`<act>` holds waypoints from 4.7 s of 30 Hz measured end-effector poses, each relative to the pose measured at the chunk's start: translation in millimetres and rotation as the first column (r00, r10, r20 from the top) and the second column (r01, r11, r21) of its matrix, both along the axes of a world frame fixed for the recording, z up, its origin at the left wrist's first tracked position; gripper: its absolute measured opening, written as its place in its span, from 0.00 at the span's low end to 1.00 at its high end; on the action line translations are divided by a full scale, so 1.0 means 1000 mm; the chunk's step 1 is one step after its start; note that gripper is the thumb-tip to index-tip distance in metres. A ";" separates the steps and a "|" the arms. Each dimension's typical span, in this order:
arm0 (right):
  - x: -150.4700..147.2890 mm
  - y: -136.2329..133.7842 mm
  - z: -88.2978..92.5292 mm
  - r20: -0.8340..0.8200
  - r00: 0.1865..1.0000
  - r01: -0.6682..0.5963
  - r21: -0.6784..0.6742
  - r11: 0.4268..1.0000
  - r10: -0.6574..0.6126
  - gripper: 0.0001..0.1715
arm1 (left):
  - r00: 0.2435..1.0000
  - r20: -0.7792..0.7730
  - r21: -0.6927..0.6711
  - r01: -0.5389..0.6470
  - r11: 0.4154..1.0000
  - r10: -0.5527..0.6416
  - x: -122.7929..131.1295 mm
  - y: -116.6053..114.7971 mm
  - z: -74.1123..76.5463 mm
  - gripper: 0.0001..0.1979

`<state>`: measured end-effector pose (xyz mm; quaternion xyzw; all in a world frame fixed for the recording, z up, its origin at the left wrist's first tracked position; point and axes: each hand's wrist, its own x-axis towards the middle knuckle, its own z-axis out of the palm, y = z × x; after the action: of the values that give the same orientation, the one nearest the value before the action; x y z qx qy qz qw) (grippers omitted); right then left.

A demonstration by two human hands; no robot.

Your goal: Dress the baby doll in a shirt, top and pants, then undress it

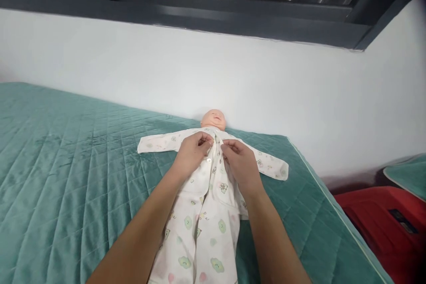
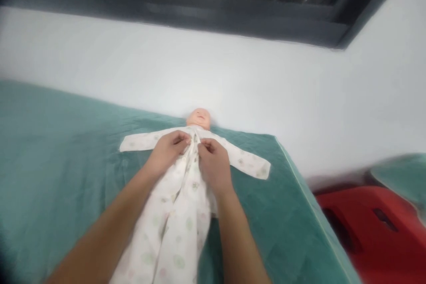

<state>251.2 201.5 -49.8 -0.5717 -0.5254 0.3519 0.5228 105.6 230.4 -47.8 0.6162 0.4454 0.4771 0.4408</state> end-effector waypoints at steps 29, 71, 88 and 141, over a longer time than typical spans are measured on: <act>-0.013 -0.004 0.000 0.282 0.956 -0.077 -0.036 0.996 0.084 0.16 | 0.989 0.101 -0.046 0.114 0.992 -0.109 -0.006 0.003 -0.008 0.12; -0.022 -0.046 0.031 0.784 0.604 -0.018 -0.171 0.985 0.147 0.17 | 0.932 -0.150 -0.057 0.326 0.944 -0.331 -0.045 -0.012 0.017 0.11; 0.005 -0.026 0.030 0.302 0.909 -0.217 -0.246 0.945 0.288 0.15 | 0.853 -0.461 0.172 0.357 0.918 -0.246 -0.034 -0.018 0.014 0.06; -0.002 -0.022 0.011 -0.152 0.930 -0.358 -0.171 0.918 0.334 0.13 | 0.900 -0.140 -0.235 0.375 0.897 -0.412 -0.038 -0.021 0.019 0.11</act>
<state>249.5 179.5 -39.0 -0.4962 -0.5489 0.5224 0.4238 67.4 209.5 -29.1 0.6875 0.3963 0.2704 0.5452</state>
